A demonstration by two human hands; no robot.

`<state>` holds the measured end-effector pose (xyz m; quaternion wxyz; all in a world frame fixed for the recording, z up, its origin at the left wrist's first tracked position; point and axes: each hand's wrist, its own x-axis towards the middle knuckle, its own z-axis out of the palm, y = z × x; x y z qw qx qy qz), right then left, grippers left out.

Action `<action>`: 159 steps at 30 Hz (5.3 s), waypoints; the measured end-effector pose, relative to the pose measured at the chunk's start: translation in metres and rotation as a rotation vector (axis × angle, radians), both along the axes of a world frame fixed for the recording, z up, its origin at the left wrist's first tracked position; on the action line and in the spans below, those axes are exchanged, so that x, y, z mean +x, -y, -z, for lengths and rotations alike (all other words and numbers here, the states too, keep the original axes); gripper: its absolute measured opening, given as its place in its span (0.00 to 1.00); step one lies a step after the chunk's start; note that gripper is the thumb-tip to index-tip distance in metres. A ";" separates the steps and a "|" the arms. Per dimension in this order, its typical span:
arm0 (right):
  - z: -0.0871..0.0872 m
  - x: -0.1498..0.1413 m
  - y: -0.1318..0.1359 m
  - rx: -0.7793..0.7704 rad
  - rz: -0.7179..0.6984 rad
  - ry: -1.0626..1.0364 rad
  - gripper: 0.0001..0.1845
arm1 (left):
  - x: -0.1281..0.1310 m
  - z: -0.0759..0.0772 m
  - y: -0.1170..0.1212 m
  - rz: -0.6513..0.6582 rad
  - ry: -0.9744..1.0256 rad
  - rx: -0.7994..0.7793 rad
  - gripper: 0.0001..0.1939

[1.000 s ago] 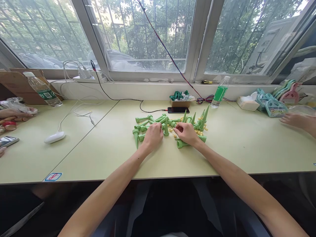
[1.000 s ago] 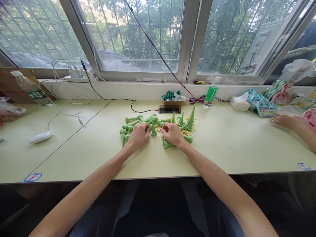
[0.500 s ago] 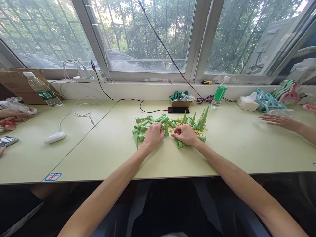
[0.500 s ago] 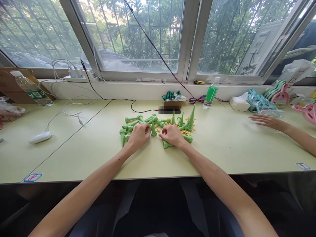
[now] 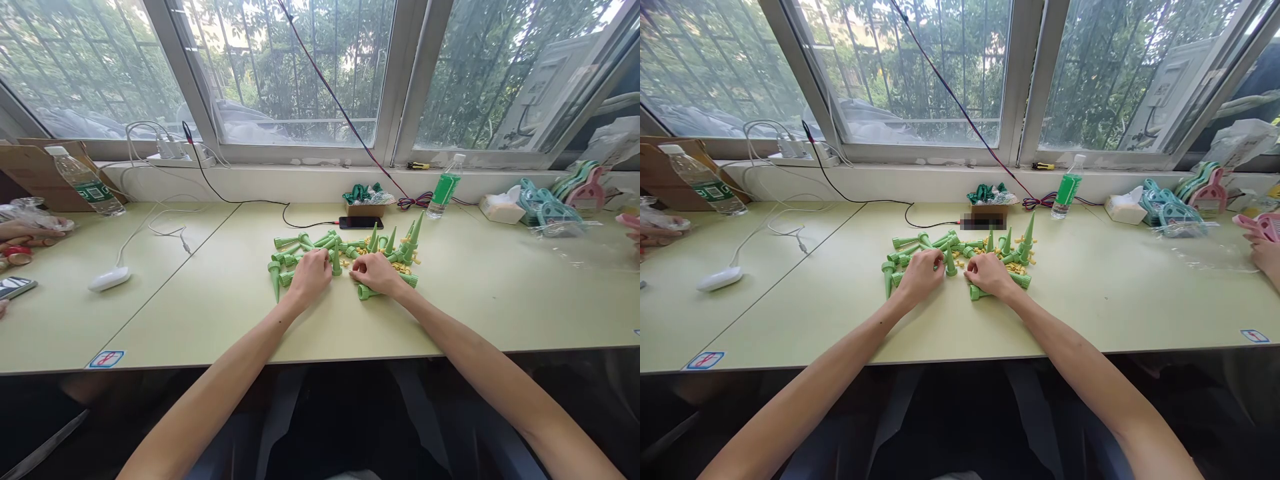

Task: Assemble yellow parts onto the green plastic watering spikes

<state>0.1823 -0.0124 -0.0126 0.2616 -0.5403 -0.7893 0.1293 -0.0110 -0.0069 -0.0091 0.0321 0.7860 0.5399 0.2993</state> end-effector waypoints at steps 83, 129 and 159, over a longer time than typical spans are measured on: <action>-0.001 -0.002 0.002 0.001 -0.165 -0.469 0.14 | 0.002 -0.006 0.003 0.028 0.035 -0.017 0.07; -0.001 -0.002 0.003 -0.004 -0.151 -0.476 0.15 | 0.007 -0.001 0.000 0.165 0.100 -0.118 0.09; -0.001 -0.002 0.003 0.044 -0.134 -0.412 0.13 | 0.007 -0.003 0.000 0.225 0.234 -0.168 0.12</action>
